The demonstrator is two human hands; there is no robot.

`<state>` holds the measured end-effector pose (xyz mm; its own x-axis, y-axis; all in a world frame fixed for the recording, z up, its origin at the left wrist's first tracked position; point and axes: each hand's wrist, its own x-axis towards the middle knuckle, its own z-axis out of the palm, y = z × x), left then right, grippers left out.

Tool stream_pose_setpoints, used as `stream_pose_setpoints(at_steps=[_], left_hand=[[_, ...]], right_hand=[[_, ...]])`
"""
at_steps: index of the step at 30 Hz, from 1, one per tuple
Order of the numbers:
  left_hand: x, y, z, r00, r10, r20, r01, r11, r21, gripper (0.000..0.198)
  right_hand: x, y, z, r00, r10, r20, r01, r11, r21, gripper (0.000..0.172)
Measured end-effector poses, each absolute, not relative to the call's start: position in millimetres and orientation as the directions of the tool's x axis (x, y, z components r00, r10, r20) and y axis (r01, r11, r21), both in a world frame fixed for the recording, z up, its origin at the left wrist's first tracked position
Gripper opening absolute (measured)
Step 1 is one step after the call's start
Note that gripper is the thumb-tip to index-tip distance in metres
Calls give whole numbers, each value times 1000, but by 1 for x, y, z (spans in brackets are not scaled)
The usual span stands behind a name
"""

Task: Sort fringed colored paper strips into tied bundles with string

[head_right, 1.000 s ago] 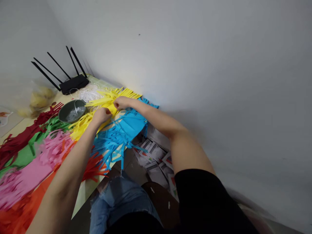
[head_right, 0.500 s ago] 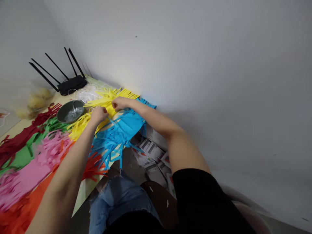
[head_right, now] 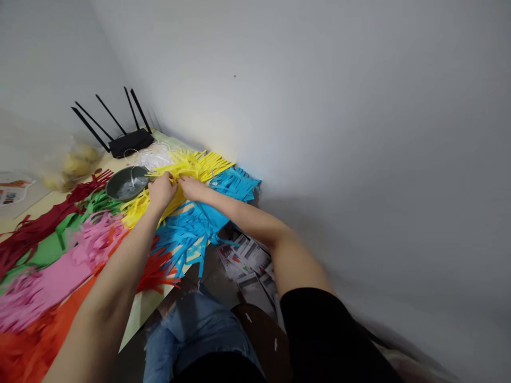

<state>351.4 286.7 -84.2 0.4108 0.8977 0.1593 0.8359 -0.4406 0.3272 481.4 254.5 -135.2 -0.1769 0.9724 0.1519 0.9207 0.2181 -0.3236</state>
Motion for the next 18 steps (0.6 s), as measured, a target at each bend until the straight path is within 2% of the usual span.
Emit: stream_pose_setpoints(at_steps=[3, 6, 9, 14, 18], left_hand=[[343, 288, -78, 336, 922, 192, 837, -386, 387, 23], [321, 298, -65, 207, 951, 229, 808, -298, 508, 20], [285, 312, -51, 39, 966, 257, 739, -201, 643, 17], [207, 322, -33, -237, 954, 184, 570, -17, 821, 6], [120, 312, -9, -408, 894, 185, 477, 36, 878, 18]], right_hand=[[481, 257, -131, -65, 994, 85, 941, 90, -327, 47], [480, 261, -125, 56, 998, 14, 938, -48, -343, 37], [479, 267, -120, 150, 988, -26, 913, -148, -381, 36], [477, 267, -105, 233, 968, -88, 841, -247, -481, 38], [475, 249, -93, 279, 947, -161, 783, -321, -533, 38]])
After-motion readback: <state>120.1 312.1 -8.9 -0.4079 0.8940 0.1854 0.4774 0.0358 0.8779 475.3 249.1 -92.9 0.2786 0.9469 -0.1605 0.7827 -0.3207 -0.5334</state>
